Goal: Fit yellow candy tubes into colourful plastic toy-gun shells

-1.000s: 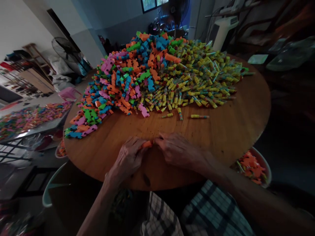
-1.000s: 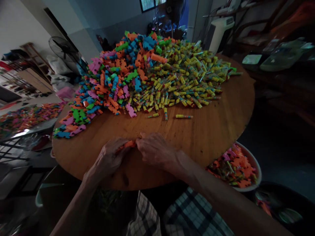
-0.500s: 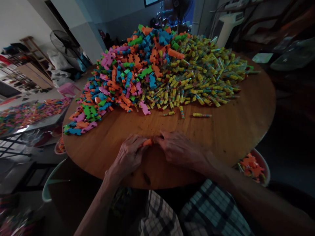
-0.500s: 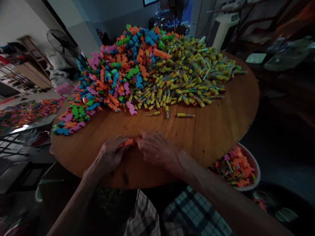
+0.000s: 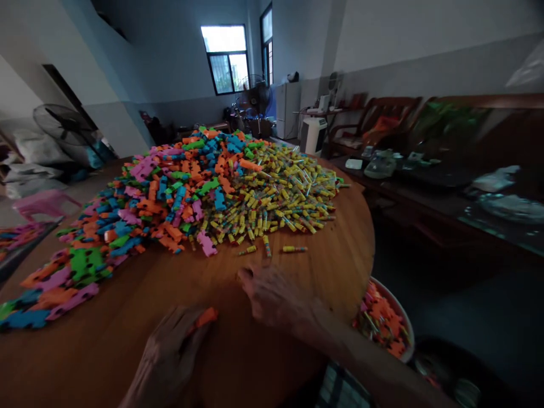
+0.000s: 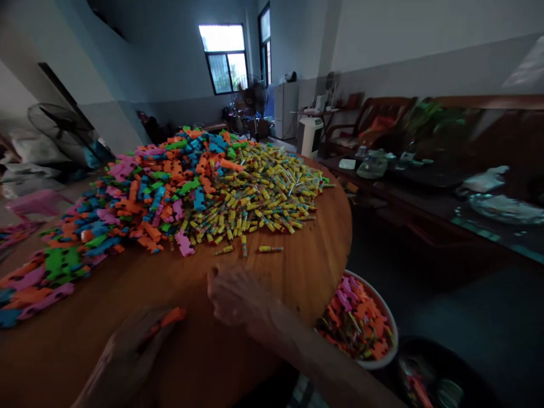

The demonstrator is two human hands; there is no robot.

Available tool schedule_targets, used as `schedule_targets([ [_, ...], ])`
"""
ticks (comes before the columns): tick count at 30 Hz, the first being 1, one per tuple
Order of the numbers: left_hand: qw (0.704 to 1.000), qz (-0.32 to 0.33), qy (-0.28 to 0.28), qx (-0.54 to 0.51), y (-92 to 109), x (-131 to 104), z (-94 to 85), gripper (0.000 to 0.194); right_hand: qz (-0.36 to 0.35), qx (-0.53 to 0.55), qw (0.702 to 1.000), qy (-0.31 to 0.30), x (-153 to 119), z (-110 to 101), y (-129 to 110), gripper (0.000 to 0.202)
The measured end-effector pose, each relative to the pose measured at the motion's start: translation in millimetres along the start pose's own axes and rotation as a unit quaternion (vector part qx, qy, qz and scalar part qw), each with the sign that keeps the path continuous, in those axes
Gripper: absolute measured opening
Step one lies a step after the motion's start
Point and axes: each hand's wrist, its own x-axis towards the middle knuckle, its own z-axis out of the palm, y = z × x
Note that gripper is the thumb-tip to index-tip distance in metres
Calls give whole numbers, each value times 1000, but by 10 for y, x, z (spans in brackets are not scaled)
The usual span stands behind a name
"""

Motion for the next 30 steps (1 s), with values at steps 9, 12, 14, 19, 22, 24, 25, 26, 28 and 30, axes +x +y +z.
schedule_targets([
  [9, 1000, -4, 5, -19, 13, 69, -29, 18, 114, 10, 989, 91, -250, 39, 310, 29],
  [12, 1000, -5, 6, -10, 24, 83, -34, 22, 176, 1, 979, 100, -403, 58, 574, 29],
  [14, 1000, -6, 10, -4, 24, 81, -30, 23, 218, -15, 970, 105, -489, 49, 758, 30],
  [19, 1000, 1, 4, 14, 19, 95, -36, 21, 299, -27, 946, 118, -557, -31, 1106, 29],
  [22, 1000, -2, 3, 15, 17, 110, -52, 23, 305, -19, 943, 133, -496, -63, 1229, 28],
  [24, 1000, 5, 2, 11, 11, 111, -56, 25, 294, -13, 944, 149, -435, -65, 1290, 30],
  [25, 1000, 10, 0, 10, 5, 107, -55, 26, 287, -12, 944, 160, -400, -60, 1317, 32],
  [26, 1000, 14, 0, 10, -1, 103, -51, 28, 280, -13, 945, 171, -365, -54, 1343, 34],
  [28, 1000, 20, 7, 12, -12, 94, -41, 30, 272, -17, 945, 180, -292, -40, 1390, 33],
  [30, 1000, 21, 12, 15, -13, 95, -33, 31, 272, -16, 945, 179, -224, -32, 1425, 28],
])
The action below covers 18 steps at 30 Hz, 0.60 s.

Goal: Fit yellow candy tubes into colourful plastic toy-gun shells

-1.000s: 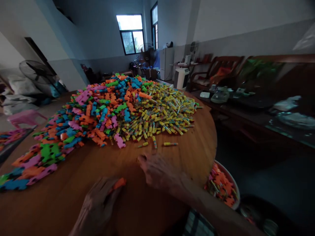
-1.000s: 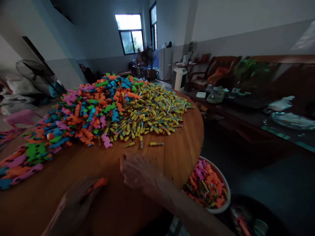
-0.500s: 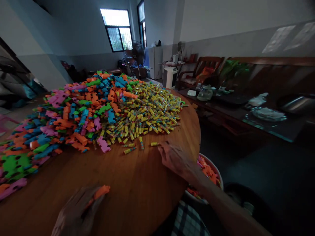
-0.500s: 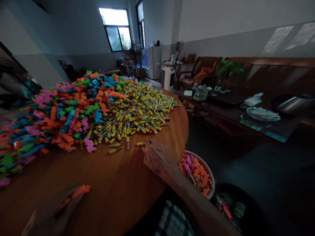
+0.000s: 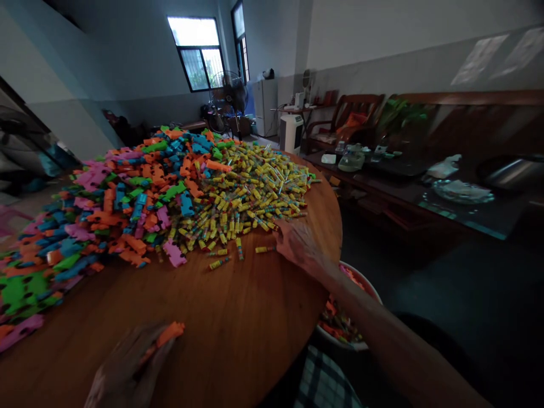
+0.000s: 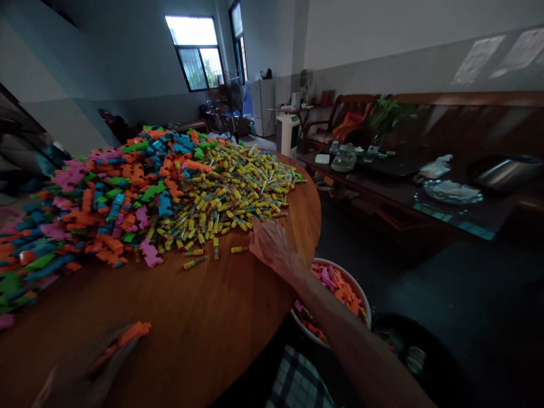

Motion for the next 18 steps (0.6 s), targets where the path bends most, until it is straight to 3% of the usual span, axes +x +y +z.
schedule_targets([
  [7, 1000, -1, -1, 11, 48, 44, -13, 30, -47, 46, 998, -7, 25, 56, 22, 19],
  [13, 1000, -26, -3, 8, 75, 51, -19, 35, -31, 73, 994, 71, -119, 83, 292, 23],
  [18, 999, -42, 5, 12, 53, 10, 17, 39, -32, 63, 997, 44, -153, 24, 266, 23],
])
